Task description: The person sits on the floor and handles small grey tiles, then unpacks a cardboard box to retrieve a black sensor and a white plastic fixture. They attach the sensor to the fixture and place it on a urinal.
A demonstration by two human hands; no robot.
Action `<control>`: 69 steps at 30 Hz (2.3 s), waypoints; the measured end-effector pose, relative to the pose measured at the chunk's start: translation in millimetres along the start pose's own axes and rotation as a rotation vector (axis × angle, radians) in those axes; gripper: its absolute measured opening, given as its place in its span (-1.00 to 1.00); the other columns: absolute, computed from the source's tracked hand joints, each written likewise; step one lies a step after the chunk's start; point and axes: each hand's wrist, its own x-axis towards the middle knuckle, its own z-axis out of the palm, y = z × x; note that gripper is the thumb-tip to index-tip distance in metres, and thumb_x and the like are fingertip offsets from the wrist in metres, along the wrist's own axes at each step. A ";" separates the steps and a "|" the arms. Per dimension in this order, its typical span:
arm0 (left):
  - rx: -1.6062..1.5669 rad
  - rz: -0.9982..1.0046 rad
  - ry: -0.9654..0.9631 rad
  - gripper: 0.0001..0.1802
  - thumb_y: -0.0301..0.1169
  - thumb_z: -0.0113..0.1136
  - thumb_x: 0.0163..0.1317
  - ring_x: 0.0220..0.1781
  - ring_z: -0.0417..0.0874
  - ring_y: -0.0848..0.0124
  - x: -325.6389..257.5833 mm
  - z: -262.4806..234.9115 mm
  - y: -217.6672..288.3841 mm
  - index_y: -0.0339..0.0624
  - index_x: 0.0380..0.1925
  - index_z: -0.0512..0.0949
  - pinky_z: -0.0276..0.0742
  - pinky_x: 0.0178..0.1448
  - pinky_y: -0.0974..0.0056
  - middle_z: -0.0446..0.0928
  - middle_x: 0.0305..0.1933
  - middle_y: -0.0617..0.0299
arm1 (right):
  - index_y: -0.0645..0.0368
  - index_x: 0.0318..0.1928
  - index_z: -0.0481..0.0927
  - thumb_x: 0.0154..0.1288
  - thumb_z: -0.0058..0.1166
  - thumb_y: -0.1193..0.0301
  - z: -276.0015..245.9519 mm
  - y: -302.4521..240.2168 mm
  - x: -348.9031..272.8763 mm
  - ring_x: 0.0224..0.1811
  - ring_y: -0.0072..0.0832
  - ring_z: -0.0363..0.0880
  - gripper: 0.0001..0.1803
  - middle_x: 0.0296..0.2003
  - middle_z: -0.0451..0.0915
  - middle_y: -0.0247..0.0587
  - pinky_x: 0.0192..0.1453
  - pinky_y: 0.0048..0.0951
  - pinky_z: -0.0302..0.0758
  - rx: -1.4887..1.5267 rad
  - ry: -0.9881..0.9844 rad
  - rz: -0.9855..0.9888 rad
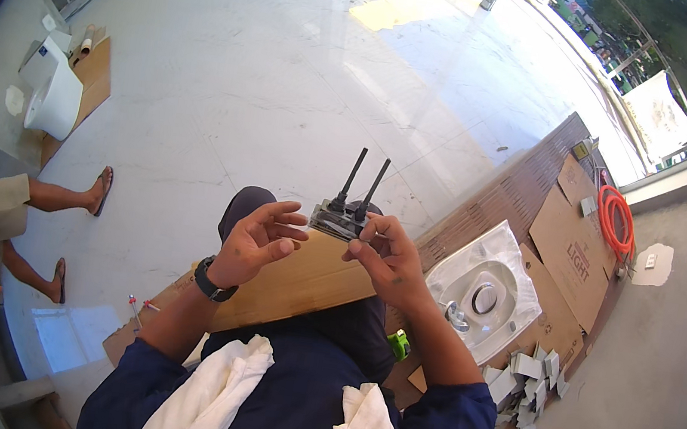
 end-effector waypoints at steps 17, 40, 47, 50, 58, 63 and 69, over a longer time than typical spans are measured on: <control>-0.140 0.107 0.553 -0.62 -0.55 0.42 0.39 0.09 0.78 0.35 -8.2 -3.6 -4.7 -0.31 0.11 0.49 0.76 0.22 0.26 0.69 0.07 0.07 | 0.23 0.16 0.57 0.21 0.54 0.47 89.0 28.4 42.9 0.11 -0.11 0.75 -0.45 0.14 0.68 0.13 0.12 -0.25 0.70 -0.398 0.237 -0.250; 0.039 0.169 0.579 -0.90 -0.51 0.24 0.55 -0.23 0.76 0.49 16.9 1.2 -21.5 -0.25 -0.15 0.50 0.73 -0.05 0.35 0.73 -0.18 0.15 | 0.37 0.25 0.60 0.34 0.49 0.40 77.1 40.3 42.6 -0.11 -0.49 0.78 -0.45 -0.05 0.75 -0.11 0.00 -0.44 0.71 -0.105 0.349 0.144; -0.024 0.194 0.601 -0.89 -0.52 0.19 0.57 -0.26 0.75 0.45 24.8 6.2 -31.4 -0.21 -0.12 0.43 0.71 -0.11 0.35 0.71 -0.21 0.13 | 0.48 0.14 0.65 0.39 0.42 0.33 79.4 36.9 39.8 -0.30 -0.26 0.77 -0.51 -0.15 0.68 0.12 -0.31 -0.40 0.69 -0.588 0.427 -0.197; -0.622 0.045 0.546 -0.89 -0.53 0.15 0.59 -0.19 0.73 0.36 26.9 3.9 -27.1 -0.14 -0.01 0.43 0.72 -0.01 0.21 0.66 -0.20 0.12 | 0.45 0.12 0.66 0.39 0.42 0.33 81.5 32.4 39.9 -0.36 -0.25 0.74 -0.53 -0.18 0.67 0.11 -0.38 -0.36 0.65 -0.566 0.432 -0.185; -0.212 -0.017 0.476 -0.67 -0.44 0.34 0.50 -0.28 0.74 0.47 29.9 7.8 -22.2 -0.28 0.18 0.55 0.75 -0.09 0.37 0.70 -0.24 0.22 | 0.42 0.09 0.63 0.33 0.42 0.38 68.0 20.9 45.2 -0.12 -0.03 0.72 -0.55 -0.14 0.66 0.13 -0.07 -0.14 0.67 -0.731 0.437 -0.310; 0.280 0.013 0.606 -0.77 -0.39 0.41 0.45 -0.32 0.74 0.50 32.2 3.5 -19.3 -0.38 -0.09 0.74 0.73 -0.15 0.36 0.75 -0.30 0.16 | 0.39 0.13 0.61 0.28 0.43 0.41 69.2 25.5 41.4 -0.03 0.03 0.68 -0.52 -0.06 0.66 0.14 0.01 -0.10 0.66 -0.906 0.418 -0.462; 0.592 0.155 0.729 -0.80 -0.40 0.35 0.48 -0.32 0.75 0.45 35.1 0.3 -27.2 -0.38 -0.18 0.75 0.69 -0.18 0.30 0.76 -0.31 0.14 | 0.37 0.13 0.60 0.24 0.47 0.40 77.3 27.1 39.9 -0.09 0.02 0.69 -0.49 -0.07 0.66 0.12 -0.02 -0.10 0.66 -0.851 0.364 -0.390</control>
